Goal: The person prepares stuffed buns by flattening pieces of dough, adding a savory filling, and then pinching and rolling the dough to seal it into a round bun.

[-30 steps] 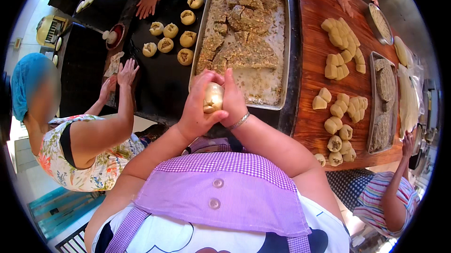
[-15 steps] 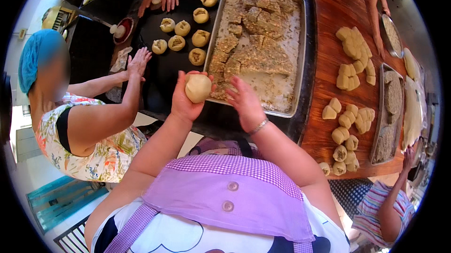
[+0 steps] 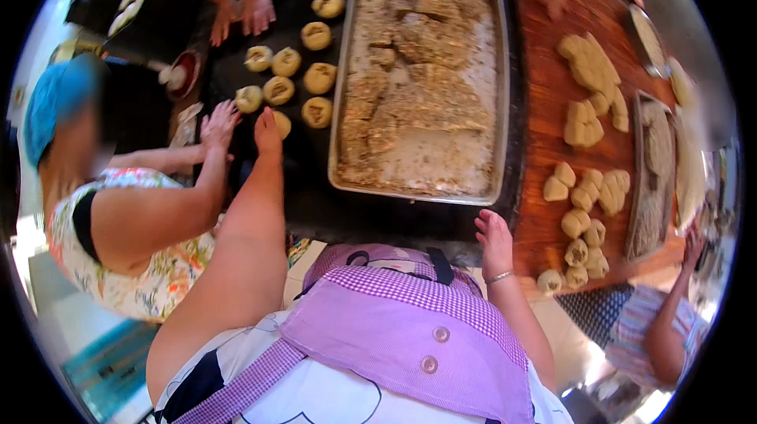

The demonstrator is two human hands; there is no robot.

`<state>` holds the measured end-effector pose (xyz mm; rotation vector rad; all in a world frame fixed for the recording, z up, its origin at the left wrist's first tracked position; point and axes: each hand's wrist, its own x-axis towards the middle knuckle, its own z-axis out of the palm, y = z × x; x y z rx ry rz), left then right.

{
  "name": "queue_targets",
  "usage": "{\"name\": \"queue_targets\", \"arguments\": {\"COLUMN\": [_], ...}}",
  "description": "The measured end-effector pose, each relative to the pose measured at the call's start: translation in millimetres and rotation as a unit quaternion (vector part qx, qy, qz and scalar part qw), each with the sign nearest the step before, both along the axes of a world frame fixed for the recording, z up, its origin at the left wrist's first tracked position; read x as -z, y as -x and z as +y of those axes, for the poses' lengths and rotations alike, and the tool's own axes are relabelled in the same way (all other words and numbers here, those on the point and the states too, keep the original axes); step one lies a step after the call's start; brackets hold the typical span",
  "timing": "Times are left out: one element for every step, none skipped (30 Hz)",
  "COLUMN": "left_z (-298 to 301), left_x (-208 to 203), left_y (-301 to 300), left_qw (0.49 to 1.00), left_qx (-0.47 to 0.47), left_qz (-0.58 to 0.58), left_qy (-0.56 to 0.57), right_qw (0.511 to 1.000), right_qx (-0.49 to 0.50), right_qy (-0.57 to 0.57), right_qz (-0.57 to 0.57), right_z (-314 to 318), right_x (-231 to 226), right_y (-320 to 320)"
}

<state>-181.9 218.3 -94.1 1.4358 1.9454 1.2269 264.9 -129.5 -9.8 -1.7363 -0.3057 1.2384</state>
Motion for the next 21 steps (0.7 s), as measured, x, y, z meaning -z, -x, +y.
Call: {"name": "queue_targets", "arguments": {"left_z": [-6, -14, -16, -16, -8, -5, 2, 7, 7, 12, 20, 28, 32, 33, 33, 32, 32, 25, 15, 3, -8], "left_x": [10, -22, -19, -7, 15, 22, 34, 45, 48, 42, 37, 33, 36, 34, 31, 27, 16, 15, 19, 16, 13], "left_y": [-17, -61, -57, -49, -34, -36, -24, -15, -17, -23, -23, -15, -8, -9, -10, -10, -9, -7, -5, -5, -6], "left_qw": [0.988, 0.969, 0.967, 0.967, 0.968, 0.952, 0.946, 0.938, 0.947, 0.955, 0.961, 0.96, 0.959, 0.959, 0.959, 0.96, 0.921, 0.917, 0.907, 0.903, 0.898], "left_qx": [0.032, 0.07, 0.082, 0.084, 0.086, 0.113, 0.115, 0.111, 0.1, 0.093, 0.114, 0.126, 0.132, 0.126, 0.117, 0.107, 0.147, 0.114, 0.077, 0.064, 0.052], "left_qz": [0.14, 0.233, 0.234, 0.239, 0.235, 0.284, 0.295, 0.304, 0.283, 0.263, 0.251, 0.245, 0.244, 0.25, 0.253, 0.257, 0.348, 0.381, 0.413, 0.423, 0.432], "left_qy": [-0.058, 0.05, 0.054, 0.016, -0.009, -0.024, -0.074, -0.124, -0.113, -0.1, -0.027, 0.048, 0.052, 0.045, 0.038, 0.031, 0.097, 0.043, -0.012, -0.04, -0.068], "right_qw": [0.999, 0.996, 0.994, 0.991, 0.987, 0.982, 0.973, 0.962, 0.954, 0.945, 0.936, 0.929, 0.935, 0.929, 0.921, 0.912, 0.887, 0.859, 0.839, 0.816, 0.836], "right_qx": [0.006, 0.036, 0.019, 0.0, 0.004, 0.013, 0.031, 0.043, 0.092, 0.126, 0.154, 0.176, 0.229, 0.229, 0.227, 0.223, 0.213, 0.202, 0.194, 0.186, 0.169], "right_qy": [0.008, 0.011, 0.025, 0.044, 0.036, 0.036, 0.026, 0.016, 0.029, 0.041, 0.05, 0.055, 0.06, 0.047, 0.033, 0.018, 0.037, 0.052, 0.072, 0.096, 0.144], "right_qz": [-0.04, -0.082, -0.105, -0.128, -0.155, -0.184, -0.227, -0.269, -0.284, -0.299, -0.312, -0.321, -0.262, -0.288, -0.315, -0.342, -0.407, -0.467, -0.503, -0.539, -0.502], "right_z": [-9, -24, -29, -34, -39, -49, -59, -67, -61, -69, -76, -74, -73, -67, -61, -54, -43, -28, -10, 5, 20], "right_x": [1, 4, 7, 10, 15, 22, 41, 55, 37, 41, 52, 53, 52, 54, 56, 57, 58, 57, 56, 55, 47], "right_y": [-6, -11, -15, -22, -26, -33, -43, -52, -50, -61, -69, -75, -82, -89, -98, -108, -121, -133, -145, -155, -161]}}
